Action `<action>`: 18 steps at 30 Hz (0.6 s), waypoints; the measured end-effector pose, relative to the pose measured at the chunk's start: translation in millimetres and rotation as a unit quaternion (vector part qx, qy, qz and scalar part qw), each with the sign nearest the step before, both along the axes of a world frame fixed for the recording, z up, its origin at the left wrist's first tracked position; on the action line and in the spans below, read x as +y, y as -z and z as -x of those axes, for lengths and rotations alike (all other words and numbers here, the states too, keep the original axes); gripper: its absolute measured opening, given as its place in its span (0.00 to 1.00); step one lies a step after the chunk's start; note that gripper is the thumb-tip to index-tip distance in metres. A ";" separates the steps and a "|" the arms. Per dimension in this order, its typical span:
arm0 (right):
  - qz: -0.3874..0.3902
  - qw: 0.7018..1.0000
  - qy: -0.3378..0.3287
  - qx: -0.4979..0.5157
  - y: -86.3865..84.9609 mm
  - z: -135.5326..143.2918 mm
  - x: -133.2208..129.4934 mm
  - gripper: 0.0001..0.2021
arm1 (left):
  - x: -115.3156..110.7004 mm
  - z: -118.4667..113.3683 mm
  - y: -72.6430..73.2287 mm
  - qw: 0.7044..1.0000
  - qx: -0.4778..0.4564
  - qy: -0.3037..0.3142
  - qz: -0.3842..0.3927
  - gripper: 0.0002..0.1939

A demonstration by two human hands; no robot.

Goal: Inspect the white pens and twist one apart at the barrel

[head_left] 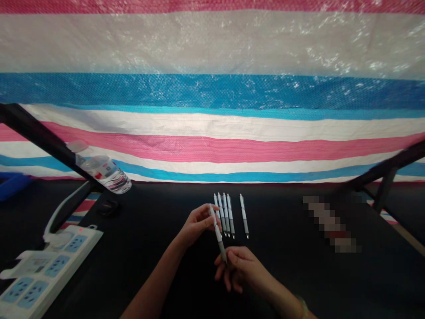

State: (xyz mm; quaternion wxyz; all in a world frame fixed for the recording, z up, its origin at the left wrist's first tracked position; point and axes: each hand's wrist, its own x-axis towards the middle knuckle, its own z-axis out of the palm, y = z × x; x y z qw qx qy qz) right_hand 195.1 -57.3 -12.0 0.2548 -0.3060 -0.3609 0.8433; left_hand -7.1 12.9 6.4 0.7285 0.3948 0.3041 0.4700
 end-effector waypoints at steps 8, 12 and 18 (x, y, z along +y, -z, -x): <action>-0.121 0.992 0.023 -0.018 -6.3 -1.7 1.3 0.24 | -1.1 -1.3 -3.5 0.996 0.048 -0.067 -0.019 0.22; -0.143 0.989 0.026 -0.036 -4.9 -1.9 1.0 0.22 | -0.6 -2.3 -2.4 0.995 0.060 -0.082 -0.015 0.21; -0.135 0.988 0.025 -0.066 -8.6 -0.7 0.4 0.20 | -1.3 -2.5 -6.1 0.992 0.062 -0.109 -0.003 0.24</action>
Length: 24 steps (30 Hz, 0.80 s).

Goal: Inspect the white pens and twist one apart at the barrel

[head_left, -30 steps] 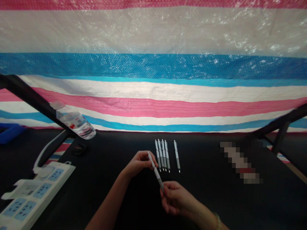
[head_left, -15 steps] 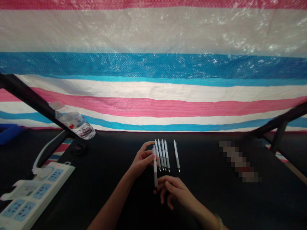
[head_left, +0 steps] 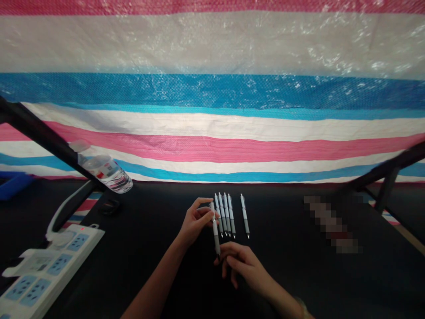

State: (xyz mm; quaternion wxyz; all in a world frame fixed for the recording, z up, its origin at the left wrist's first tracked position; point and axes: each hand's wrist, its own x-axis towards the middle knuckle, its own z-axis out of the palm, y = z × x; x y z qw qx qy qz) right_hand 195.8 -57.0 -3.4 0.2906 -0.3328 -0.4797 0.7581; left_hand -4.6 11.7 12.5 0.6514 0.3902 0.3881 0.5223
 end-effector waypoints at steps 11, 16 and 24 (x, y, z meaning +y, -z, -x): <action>0.008 1.000 0.012 -0.011 6.2 0.6 -1.0 0.20 | 1.5 -1.1 -0.3 0.999 0.007 -0.032 0.010 0.26; -0.035 0.998 0.020 -0.041 -0.5 1.2 -1.5 0.19 | 1.5 -0.4 0.7 1.000 0.002 -0.029 0.004 0.24; -0.186 0.961 0.131 -0.157 -19.7 -10.2 7.4 0.12 | 2.3 -0.3 -0.1 0.999 0.007 -0.035 0.018 0.25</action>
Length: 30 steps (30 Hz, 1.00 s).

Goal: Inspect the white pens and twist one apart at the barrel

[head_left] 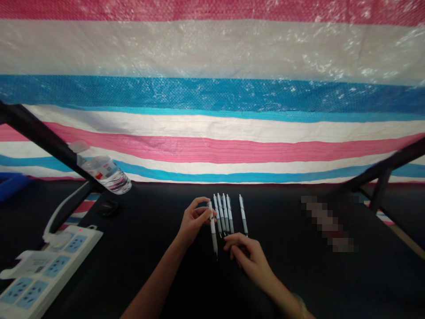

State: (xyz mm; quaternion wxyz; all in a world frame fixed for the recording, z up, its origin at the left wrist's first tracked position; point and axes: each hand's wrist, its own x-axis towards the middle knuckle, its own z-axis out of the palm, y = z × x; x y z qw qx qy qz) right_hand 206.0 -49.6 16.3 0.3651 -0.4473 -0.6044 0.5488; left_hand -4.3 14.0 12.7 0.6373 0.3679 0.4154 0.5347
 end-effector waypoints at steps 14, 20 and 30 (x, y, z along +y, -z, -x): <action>-0.220 0.797 0.352 -0.439 -2.9 -173.8 84.3 0.17 | 2.3 -2.5 -8.2 0.999 -0.022 -0.027 0.007 0.32; -0.149 0.742 0.425 -0.497 8.9 -207.0 86.5 0.20 | 1.9 -1.5 -7.6 1.000 -0.011 -0.028 0.005 0.33; -0.195 0.801 0.406 -0.394 3.3 -177.9 85.6 0.21 | 3.1 -0.4 -5.9 0.999 -0.002 -0.035 0.000 0.33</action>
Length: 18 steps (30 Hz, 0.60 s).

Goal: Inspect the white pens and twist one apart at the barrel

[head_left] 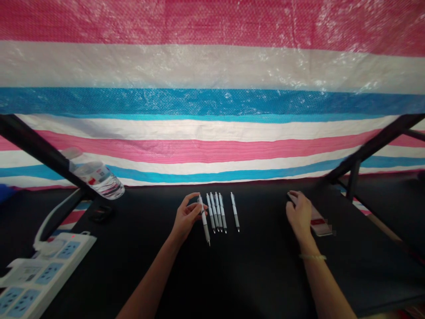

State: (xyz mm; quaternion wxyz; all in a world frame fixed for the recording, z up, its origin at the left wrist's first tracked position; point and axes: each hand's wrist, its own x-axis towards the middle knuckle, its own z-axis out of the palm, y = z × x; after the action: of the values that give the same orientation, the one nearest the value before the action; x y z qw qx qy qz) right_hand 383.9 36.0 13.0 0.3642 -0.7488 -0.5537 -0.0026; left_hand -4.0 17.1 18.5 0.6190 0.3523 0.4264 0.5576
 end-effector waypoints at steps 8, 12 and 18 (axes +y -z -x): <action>0.020 0.947 -0.299 0.116 -15.3 153.8 -49.3 0.11 | 0.2 0.3 2.0 1.000 0.015 -0.016 0.004 0.30; 0.082 0.873 -0.407 0.256 -18.0 194.9 -75.5 0.09 | 0.6 0.8 3.7 1.000 0.011 -0.025 -0.001 0.31; 0.092 0.871 -0.412 0.252 -4.1 192.3 -84.8 0.09 | 1.4 -1.7 8.4 1.000 0.009 -0.014 -0.003 0.29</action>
State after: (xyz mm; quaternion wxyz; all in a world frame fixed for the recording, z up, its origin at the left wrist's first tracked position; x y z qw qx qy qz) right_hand 191.6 -48.9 17.1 0.3890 -0.4578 -0.6993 0.3873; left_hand -2.3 18.6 10.2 0.6061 0.3529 0.4355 0.5642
